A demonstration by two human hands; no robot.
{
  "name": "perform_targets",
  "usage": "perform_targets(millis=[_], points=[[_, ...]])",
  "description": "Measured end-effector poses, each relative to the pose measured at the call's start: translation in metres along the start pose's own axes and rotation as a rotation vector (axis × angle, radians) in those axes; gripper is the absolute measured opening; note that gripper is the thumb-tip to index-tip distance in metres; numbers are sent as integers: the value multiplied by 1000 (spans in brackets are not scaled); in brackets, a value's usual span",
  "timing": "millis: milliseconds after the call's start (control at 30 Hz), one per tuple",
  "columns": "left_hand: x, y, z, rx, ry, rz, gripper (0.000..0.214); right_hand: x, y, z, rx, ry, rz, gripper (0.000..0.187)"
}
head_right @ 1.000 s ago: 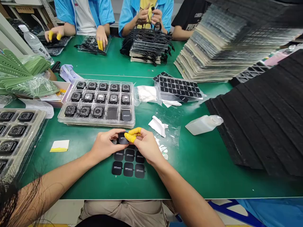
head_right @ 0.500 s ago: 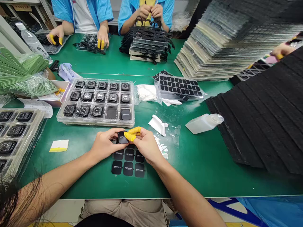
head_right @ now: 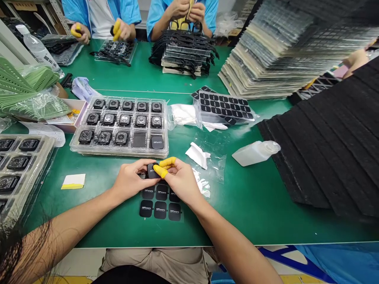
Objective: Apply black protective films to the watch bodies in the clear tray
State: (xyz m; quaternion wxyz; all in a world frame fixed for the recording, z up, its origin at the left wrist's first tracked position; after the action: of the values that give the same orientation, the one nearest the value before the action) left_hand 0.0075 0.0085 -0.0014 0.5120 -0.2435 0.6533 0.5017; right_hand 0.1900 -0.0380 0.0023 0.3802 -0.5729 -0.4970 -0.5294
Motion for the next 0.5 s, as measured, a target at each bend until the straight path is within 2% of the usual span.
perform_targets(millis=[100,233,300,400,500], points=[[0,1,0,11,11,-26,44,3,5,-2,-73,66,-164,56],[-1,2,0,64,-16,-43,47,3,-2,-2,126,25,-166,57],[-2,1,0,86,-8,-57,47,2,-4,-2,129,7,-158,51],[-2,0,1,107,3,-70,46,1,-5,0,87,10,-90,52],[-1,0,2,104,-12,-71,47,1,-4,1,194,11,-58,47]])
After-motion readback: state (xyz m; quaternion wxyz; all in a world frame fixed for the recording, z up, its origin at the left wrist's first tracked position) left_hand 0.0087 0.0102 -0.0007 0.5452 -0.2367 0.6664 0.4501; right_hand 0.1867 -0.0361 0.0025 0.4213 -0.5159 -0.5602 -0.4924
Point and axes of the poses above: each hand's wrist, its own z-axis towards the middle knuckle, its own y-axis out of the back of the hand, x = y × z, the point moved 2 cm from there along z, towards the middle knuckle, and after that the axes turned 7 degrees about y, right-handed, at the moved point
